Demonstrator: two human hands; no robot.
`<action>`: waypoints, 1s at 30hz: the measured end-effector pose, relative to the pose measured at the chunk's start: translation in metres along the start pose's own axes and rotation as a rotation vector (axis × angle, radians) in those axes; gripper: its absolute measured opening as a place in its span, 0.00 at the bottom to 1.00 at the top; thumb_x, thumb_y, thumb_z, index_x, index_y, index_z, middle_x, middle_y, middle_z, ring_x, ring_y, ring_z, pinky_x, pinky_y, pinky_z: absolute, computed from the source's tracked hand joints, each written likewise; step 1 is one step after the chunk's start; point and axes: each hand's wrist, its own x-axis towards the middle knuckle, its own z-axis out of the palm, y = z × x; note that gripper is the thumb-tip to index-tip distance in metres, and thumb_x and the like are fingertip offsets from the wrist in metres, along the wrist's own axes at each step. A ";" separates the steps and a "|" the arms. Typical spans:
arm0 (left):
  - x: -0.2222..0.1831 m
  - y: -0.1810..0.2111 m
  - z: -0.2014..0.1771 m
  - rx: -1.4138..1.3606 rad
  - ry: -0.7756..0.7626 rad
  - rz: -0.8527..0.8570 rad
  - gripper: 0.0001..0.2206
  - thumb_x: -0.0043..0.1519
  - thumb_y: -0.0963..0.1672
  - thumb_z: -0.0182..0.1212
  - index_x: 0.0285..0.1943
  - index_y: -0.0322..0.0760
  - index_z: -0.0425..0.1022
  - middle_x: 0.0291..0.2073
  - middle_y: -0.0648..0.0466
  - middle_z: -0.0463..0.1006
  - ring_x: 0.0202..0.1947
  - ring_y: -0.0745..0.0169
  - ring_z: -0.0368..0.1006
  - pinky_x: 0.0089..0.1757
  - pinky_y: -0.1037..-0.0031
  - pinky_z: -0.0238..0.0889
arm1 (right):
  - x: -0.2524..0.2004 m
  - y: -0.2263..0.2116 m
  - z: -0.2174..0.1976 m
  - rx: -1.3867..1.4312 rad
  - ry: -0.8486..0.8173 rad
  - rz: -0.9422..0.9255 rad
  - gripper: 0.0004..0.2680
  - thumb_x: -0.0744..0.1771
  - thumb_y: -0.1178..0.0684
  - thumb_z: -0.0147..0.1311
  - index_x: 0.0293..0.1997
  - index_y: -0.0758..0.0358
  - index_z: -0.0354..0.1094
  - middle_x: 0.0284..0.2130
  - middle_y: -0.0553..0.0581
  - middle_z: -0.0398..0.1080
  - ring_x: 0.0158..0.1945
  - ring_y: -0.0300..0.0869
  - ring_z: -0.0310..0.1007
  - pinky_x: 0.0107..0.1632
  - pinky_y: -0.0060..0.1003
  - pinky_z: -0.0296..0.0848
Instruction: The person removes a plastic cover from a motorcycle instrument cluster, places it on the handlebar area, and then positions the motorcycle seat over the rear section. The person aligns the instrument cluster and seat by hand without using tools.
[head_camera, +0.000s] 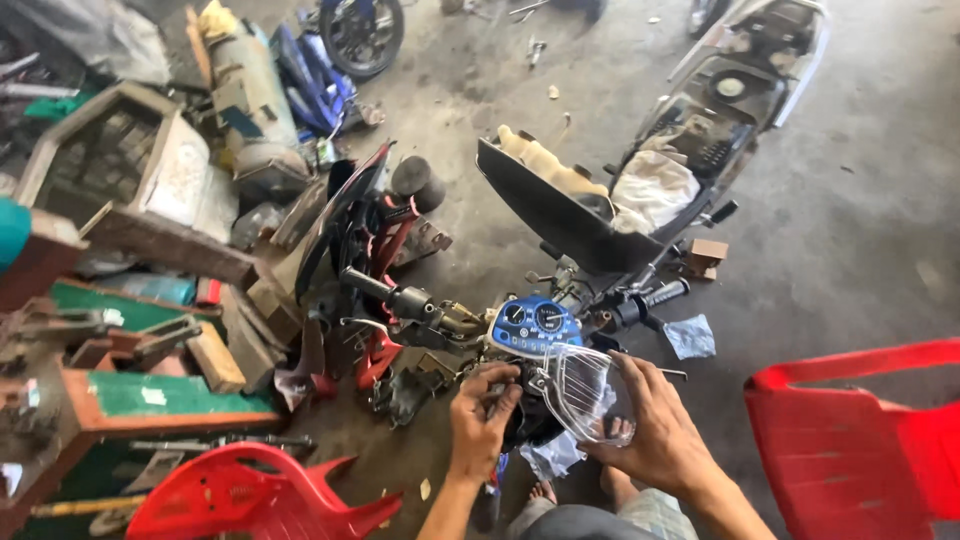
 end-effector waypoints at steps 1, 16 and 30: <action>0.005 0.012 0.002 -0.016 0.000 0.040 0.13 0.60 0.43 0.70 0.51 0.34 0.81 0.50 0.52 0.80 0.48 0.63 0.77 0.46 0.74 0.71 | 0.006 0.002 -0.002 -0.012 -0.014 -0.010 0.45 0.48 0.44 0.77 0.70 0.62 0.51 0.60 0.65 0.61 0.61 0.60 0.61 0.60 0.50 0.63; 0.061 0.085 0.009 0.385 -0.274 0.387 0.27 0.50 0.45 0.78 0.61 0.46 0.78 0.63 0.53 0.76 0.64 0.49 0.71 0.60 0.60 0.67 | 0.064 0.016 -0.014 0.130 -0.200 0.008 0.46 0.50 0.42 0.77 0.72 0.62 0.50 0.58 0.63 0.62 0.61 0.55 0.64 0.59 0.47 0.66; 0.107 0.042 -0.032 0.375 0.070 0.260 0.11 0.61 0.44 0.68 0.52 0.41 0.82 0.47 0.54 0.84 0.45 0.63 0.82 0.47 0.72 0.75 | 0.092 0.020 -0.008 -0.013 -0.077 0.067 0.44 0.50 0.43 0.76 0.69 0.67 0.51 0.61 0.69 0.61 0.64 0.58 0.62 0.62 0.48 0.64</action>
